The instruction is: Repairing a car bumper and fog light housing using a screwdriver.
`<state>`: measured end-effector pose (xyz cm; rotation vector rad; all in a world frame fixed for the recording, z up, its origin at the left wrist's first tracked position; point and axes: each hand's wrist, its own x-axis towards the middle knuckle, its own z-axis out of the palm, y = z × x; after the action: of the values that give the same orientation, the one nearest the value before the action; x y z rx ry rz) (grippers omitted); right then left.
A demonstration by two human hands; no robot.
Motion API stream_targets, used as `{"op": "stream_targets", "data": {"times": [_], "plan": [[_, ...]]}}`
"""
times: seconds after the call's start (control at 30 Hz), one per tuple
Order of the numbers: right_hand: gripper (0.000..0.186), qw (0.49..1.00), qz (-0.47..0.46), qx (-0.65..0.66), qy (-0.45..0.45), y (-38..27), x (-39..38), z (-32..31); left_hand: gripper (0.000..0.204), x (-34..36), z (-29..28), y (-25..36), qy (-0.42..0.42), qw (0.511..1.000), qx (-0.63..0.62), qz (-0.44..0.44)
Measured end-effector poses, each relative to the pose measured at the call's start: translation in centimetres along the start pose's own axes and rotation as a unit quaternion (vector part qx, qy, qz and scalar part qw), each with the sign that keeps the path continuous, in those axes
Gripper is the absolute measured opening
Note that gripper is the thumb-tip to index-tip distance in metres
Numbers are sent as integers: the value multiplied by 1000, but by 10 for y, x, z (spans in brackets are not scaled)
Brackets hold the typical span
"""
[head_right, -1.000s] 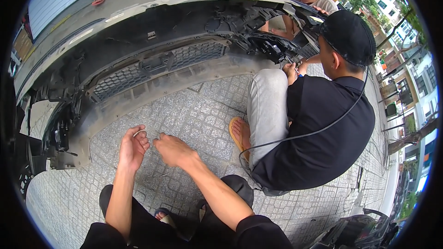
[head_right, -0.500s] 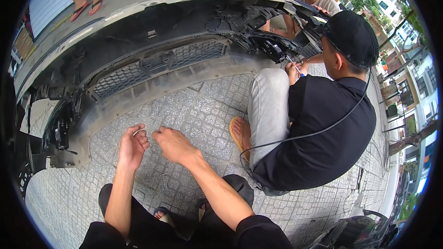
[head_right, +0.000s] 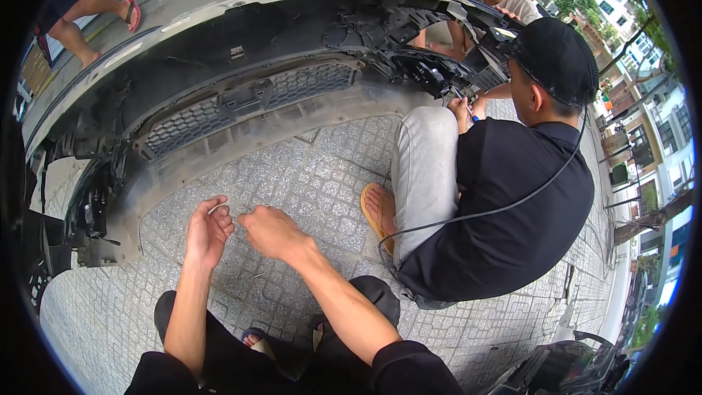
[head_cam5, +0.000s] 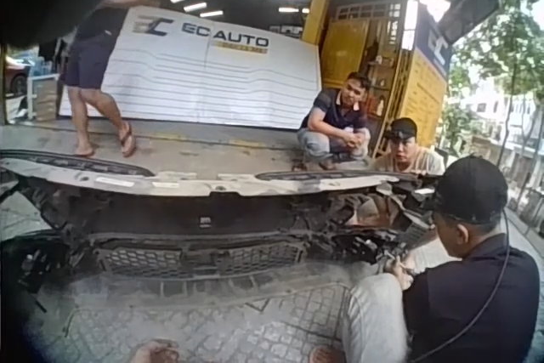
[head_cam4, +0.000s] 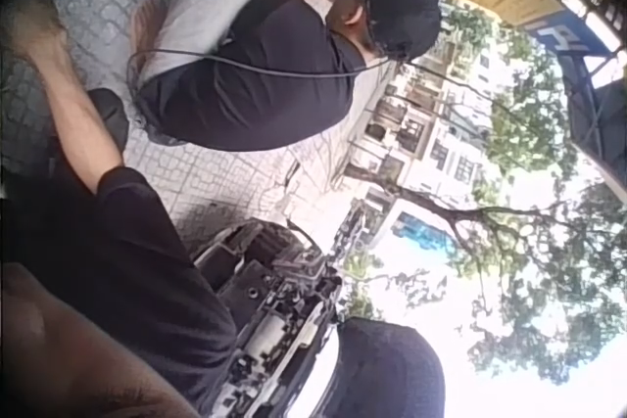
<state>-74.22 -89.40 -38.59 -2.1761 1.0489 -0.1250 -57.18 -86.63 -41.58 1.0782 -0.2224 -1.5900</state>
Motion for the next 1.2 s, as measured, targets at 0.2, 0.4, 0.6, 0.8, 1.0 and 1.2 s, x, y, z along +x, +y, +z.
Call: {"op": "stream_targets", "data": {"times": [0.2,0.4,0.6,0.8,1.0,1.2], "plan": [[28,999,-35,-4,25,11,2,10,21,1,0,0,-6,1000,8,-3],[27,1000,-14,-4,20,5,4,5,20,2,-3,2,-3,1000,-9,2],[24,997,-53,3,64,8,3,12,20,2,-4,2,-1,1000,-10,1],[15,998,-31,29,39,5,6,5,20,2,-5,3,2,1000,-10,1],[25,998,3,-43,-41,1,2,1,21,3,-4,3,1,1000,-10,2],[22,997,14,-38,-71,10,3,12,20,3,-5,3,2,1000,-13,3]]}}
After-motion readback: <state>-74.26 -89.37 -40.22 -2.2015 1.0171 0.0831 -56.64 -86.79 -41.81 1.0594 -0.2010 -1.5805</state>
